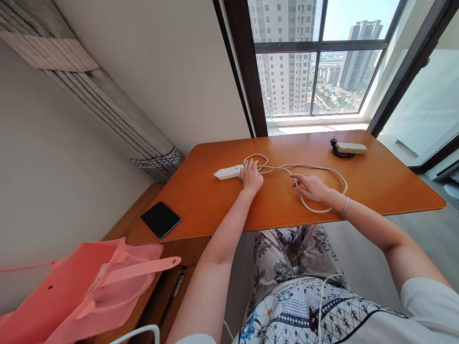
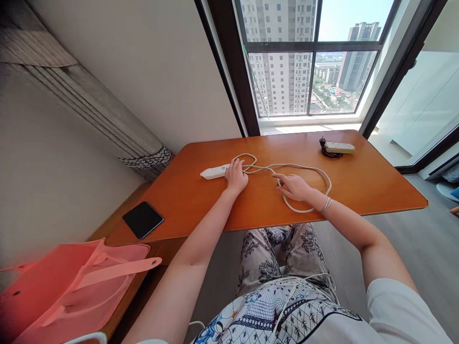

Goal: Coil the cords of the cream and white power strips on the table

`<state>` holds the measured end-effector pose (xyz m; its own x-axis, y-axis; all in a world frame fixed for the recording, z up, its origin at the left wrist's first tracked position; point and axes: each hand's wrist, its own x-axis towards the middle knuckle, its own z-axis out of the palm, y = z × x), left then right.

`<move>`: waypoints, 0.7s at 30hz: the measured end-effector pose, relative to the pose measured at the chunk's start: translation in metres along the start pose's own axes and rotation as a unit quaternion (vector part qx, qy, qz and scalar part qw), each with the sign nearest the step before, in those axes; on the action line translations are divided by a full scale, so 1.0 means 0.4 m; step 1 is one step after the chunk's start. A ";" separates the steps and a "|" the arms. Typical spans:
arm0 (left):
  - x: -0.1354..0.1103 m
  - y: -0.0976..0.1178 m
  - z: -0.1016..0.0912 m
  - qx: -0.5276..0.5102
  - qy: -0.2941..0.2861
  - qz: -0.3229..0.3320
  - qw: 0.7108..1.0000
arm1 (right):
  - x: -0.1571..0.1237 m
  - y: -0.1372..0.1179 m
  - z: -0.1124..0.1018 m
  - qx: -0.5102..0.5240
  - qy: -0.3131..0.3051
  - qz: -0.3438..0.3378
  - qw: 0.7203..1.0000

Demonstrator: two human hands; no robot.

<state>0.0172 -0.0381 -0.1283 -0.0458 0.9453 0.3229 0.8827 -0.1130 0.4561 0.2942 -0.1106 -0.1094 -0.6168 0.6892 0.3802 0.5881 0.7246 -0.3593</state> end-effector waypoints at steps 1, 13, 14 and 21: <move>0.017 -0.016 -0.009 0.036 -0.023 -0.014 0.999 | 0.010 0.015 0.002 0.001 0.026 0.032 0.999; 0.046 -0.103 -0.050 0.136 -0.083 -0.032 0.987 | 0.090 0.172 0.004 -0.169 -0.029 0.279 0.945; 0.043 -0.107 -0.053 0.134 -0.078 -0.032 0.987 | 0.085 0.175 -0.001 -0.164 -0.034 0.279 0.946; 0.032 -0.171 -0.083 0.123 -0.022 -0.010 0.992 | -0.002 0.214 -0.116 -0.140 0.061 0.337 0.929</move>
<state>-0.0594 -0.0284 -0.1277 -0.0492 0.9597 0.2766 0.9695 -0.0208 0.2444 0.3691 -0.0492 -0.1008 -0.0053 0.9686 0.2484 0.9427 0.0878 -0.3220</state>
